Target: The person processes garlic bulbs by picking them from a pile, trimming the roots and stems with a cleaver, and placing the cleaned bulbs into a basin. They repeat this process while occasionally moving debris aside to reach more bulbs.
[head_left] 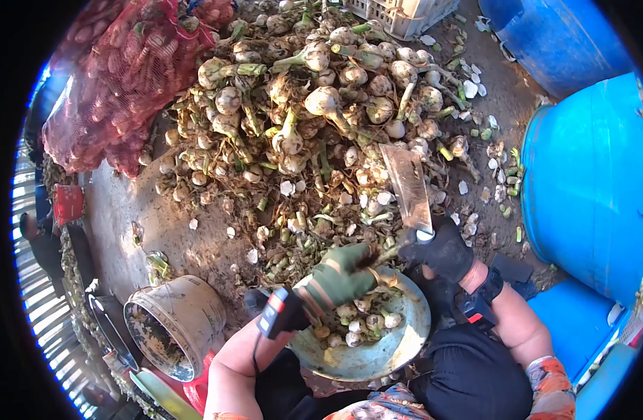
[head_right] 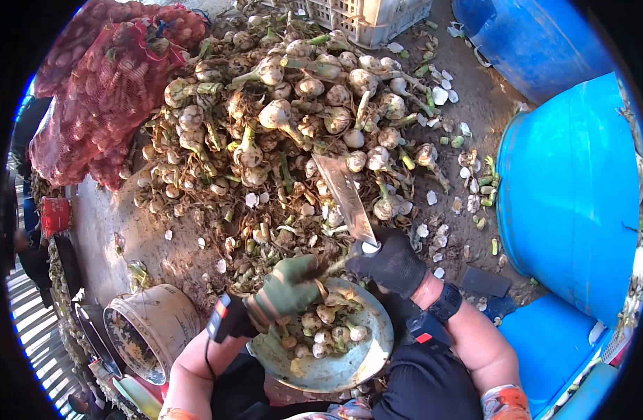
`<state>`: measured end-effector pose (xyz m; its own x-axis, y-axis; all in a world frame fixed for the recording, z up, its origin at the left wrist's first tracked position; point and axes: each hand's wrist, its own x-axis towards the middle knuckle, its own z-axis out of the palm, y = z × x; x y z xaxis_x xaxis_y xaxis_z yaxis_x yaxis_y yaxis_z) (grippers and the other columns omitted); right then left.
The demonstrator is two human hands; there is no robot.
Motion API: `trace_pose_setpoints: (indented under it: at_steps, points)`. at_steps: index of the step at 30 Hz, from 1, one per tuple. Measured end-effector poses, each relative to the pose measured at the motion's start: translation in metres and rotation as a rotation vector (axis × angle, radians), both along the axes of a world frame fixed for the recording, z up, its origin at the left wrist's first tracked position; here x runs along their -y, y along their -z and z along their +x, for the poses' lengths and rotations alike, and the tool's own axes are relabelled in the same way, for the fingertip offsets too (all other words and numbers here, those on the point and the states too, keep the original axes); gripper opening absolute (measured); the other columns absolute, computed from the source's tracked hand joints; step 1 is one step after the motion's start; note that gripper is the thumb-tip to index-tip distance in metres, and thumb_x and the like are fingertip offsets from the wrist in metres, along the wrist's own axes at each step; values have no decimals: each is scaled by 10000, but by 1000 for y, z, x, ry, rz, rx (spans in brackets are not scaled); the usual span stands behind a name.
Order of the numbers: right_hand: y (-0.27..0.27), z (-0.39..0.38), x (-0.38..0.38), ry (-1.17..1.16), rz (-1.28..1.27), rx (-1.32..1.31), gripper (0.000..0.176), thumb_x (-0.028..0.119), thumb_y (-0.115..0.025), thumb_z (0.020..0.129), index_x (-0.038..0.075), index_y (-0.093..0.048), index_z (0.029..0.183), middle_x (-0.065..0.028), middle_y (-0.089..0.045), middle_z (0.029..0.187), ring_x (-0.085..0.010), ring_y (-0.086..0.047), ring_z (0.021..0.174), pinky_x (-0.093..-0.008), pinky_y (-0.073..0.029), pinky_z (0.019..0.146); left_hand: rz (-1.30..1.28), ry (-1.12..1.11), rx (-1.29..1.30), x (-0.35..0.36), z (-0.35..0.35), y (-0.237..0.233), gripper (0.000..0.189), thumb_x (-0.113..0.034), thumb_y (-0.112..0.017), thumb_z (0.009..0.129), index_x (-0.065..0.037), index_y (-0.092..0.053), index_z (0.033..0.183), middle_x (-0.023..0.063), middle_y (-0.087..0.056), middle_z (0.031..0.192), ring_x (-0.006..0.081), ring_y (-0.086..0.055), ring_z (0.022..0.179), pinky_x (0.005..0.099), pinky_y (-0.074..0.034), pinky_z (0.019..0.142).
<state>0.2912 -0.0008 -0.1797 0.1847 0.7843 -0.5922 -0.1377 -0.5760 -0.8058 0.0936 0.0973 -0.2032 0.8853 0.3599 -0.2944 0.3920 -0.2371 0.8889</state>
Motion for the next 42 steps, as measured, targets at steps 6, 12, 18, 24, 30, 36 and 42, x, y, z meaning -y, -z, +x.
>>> trace_pose_setpoints:
  at_steps: [6, 12, 18, 24, 30, 36, 42]
  points:
    - [-7, -5, 9, -95, 383, 274, 135, 106, -700, 694, 34, -592, 733, -76, -590, 648, -159, -580, 586, -282, -457, 570, -916, -619, -203, 4, -2, 13, 106, -25, -552, 738, 51, -586, 804, 54, -552, 562, 95, -469, 390, 214, -358, 363]
    - [51, -7, 31, -593, 35, 519, 273, 273, -645, 653, 48, -632, 808, -193, -615, 721, -323, -626, 672, -374, -492, 618, -903, 153, -51, -14, 0, -47, 279, -192, -633, 824, 15, -615, 1009, 128, -644, 751, 149, -617, 643, 261, -499, 628]
    - [60, 22, 34, -108, 3, 410, 285, 243, -722, 671, 5, -625, 794, -152, -611, 644, -230, -597, 575, -348, -466, 573, -163, 19, -29, -3, 16, -8, 420, -373, -631, 816, -12, -590, 1026, 177, -619, 924, 277, -616, 843, 377, -505, 684]
    - [60, 24, 32, -21, 30, 338, 245, 187, -738, 652, 10, -616, 769, -108, -606, 633, -186, -574, 569, -333, -465, 572, 331, -29, -596, -26, 75, 61, 482, -376, -675, 738, -13, -546, 1027, 182, -602, 989, 316, -600, 880, 403, -483, 784]
    - [65, 26, 35, -24, 16, 338, 244, 166, -735, 649, 12, -621, 801, -113, -613, 661, -193, -581, 593, -335, -468, 591, 129, -30, -586, -30, 81, 83, 659, -365, -728, 687, -15, -489, 1192, 183, -601, 1073, 267, -596, 966, 373, -476, 830]
    - [52, 35, 32, -19, -8, 343, 335, 150, -727, 650, -4, -612, 925, -100, -631, 741, -160, -574, 662, -320, -472, 637, 167, 120, -763, -76, 58, 46, 445, -273, -705, 700, -146, -588, 1110, 147, -620, 1044, 255, -633, 862, 350, -525, 731]
    - [56, 31, 28, -2, -32, 262, 348, 131, -720, 653, -16, -597, 943, -87, -634, 773, -143, -568, 677, -304, -470, 639, 668, 120, -412, -70, 6, 89, 548, -230, -691, 706, -137, -485, 1206, 168, -479, 1205, 316, -598, 897, 380, -529, 737]
